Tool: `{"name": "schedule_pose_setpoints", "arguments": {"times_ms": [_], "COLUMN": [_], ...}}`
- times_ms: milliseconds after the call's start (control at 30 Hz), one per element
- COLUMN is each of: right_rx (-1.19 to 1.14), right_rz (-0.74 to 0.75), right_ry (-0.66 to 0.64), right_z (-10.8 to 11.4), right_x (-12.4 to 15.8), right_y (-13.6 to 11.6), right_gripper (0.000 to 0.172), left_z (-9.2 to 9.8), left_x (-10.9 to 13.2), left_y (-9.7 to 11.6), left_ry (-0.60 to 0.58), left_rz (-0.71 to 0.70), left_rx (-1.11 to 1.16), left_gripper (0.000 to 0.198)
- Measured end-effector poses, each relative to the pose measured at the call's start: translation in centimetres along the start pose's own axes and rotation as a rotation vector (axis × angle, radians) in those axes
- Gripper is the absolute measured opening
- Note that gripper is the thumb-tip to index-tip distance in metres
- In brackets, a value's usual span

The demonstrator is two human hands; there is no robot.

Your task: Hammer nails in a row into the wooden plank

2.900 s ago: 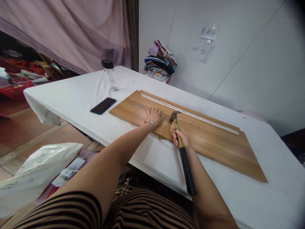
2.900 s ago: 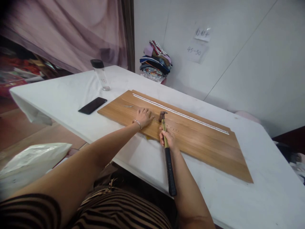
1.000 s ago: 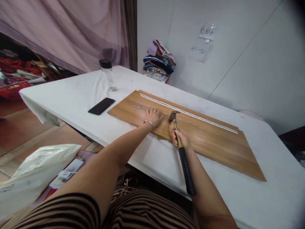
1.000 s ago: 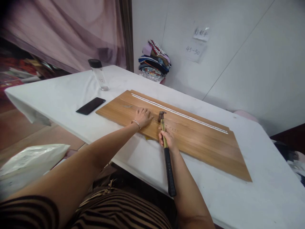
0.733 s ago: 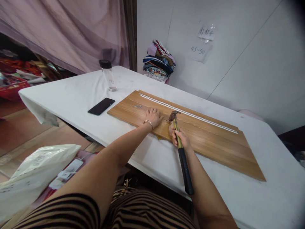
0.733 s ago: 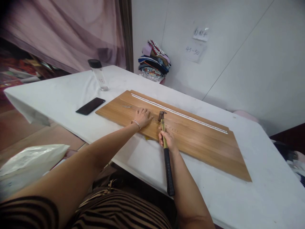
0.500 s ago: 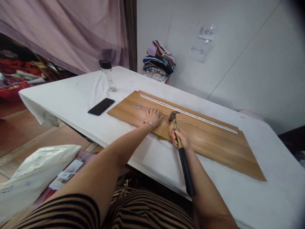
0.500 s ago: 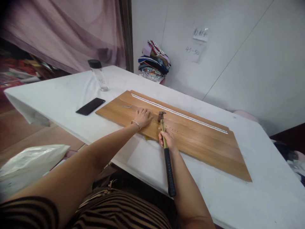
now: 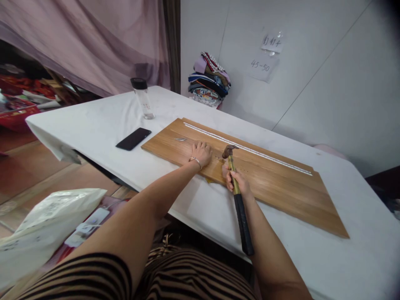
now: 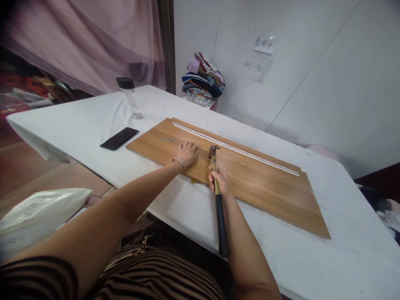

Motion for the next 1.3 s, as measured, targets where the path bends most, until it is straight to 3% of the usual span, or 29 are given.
{"name": "schedule_pose_setpoints", "arguments": {"times_ms": [1300], "right_rx": [-0.023], "right_rz": [-0.033], "right_ry": [-0.031], "right_z": [0.24], "right_x": [-0.14], "right_y": [0.33], "right_gripper": [0.042], "left_z": [-0.12], "left_x": [-0.04], "left_y": [-0.08], "left_ry": [0.005], "left_rz": [-0.003], "left_rx": [0.006], "left_gripper": [0.044]}}
Point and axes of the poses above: each hand's wrist, its own x-axis away from the middle knuckle, its own z-axis out of the back of the hand, y = z × x, the point moved 2 cm from there along -x, towards the middle knuckle, and after that the axes turned 6 degrees about x, right-handed, at the moved point
